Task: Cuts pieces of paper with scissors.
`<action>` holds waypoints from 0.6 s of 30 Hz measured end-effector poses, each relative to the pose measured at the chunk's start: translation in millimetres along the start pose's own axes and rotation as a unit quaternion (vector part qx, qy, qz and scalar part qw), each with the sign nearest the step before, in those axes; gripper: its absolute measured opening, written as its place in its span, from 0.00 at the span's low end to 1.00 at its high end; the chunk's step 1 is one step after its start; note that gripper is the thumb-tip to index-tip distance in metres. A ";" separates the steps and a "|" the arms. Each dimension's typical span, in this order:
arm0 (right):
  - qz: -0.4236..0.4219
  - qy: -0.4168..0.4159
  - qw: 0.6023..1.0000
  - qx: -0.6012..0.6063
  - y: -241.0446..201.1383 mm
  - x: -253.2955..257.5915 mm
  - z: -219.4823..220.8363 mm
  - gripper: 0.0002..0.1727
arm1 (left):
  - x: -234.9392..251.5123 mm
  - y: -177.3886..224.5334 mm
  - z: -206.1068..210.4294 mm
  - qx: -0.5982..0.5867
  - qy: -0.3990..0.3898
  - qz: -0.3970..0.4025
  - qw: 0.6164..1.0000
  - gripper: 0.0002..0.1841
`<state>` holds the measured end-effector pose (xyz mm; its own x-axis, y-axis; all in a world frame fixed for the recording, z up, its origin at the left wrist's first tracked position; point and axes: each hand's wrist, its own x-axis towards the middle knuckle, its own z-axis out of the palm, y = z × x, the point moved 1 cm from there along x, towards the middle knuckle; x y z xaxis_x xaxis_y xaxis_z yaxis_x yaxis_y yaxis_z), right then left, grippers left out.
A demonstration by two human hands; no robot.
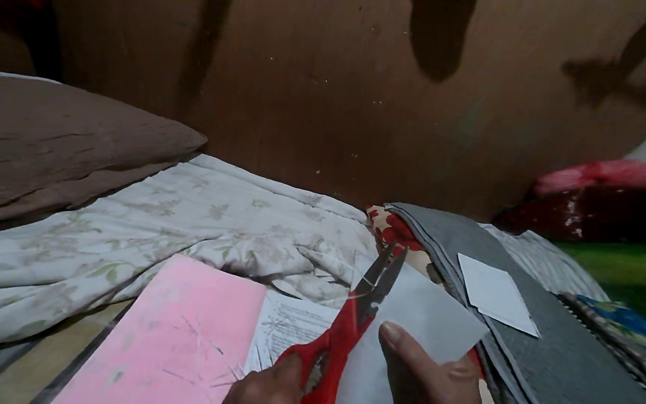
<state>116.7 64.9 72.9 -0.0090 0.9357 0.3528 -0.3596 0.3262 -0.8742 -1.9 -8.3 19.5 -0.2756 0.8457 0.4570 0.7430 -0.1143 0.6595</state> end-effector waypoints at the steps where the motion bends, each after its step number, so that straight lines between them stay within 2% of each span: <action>1: 0.000 0.001 1.000 0.000 -0.3 0.0 0.0 0.16 | -0.1 0.3 0.2 0.001 0.001 0.002 1.000 0.11; 10: -0.003 -0.017 1.000 0.005 -0.3 1.5 -4.8 0.17 | -0.7 -1.4 0.8 -0.005 0.002 0.009 1.000 0.11; 18: -0.003 -0.011 1.000 -0.011 -1.2 1.1 -3.3 0.17 | -1.2 3.6 0.5 0.000 -0.016 -0.016 1.000 0.12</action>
<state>120.2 66.0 73.3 -0.0278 0.9305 0.3653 -0.3389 0.3350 -0.8791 1.4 -9.5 21.1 -0.2793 0.8648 0.4172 0.7345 -0.0874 0.6730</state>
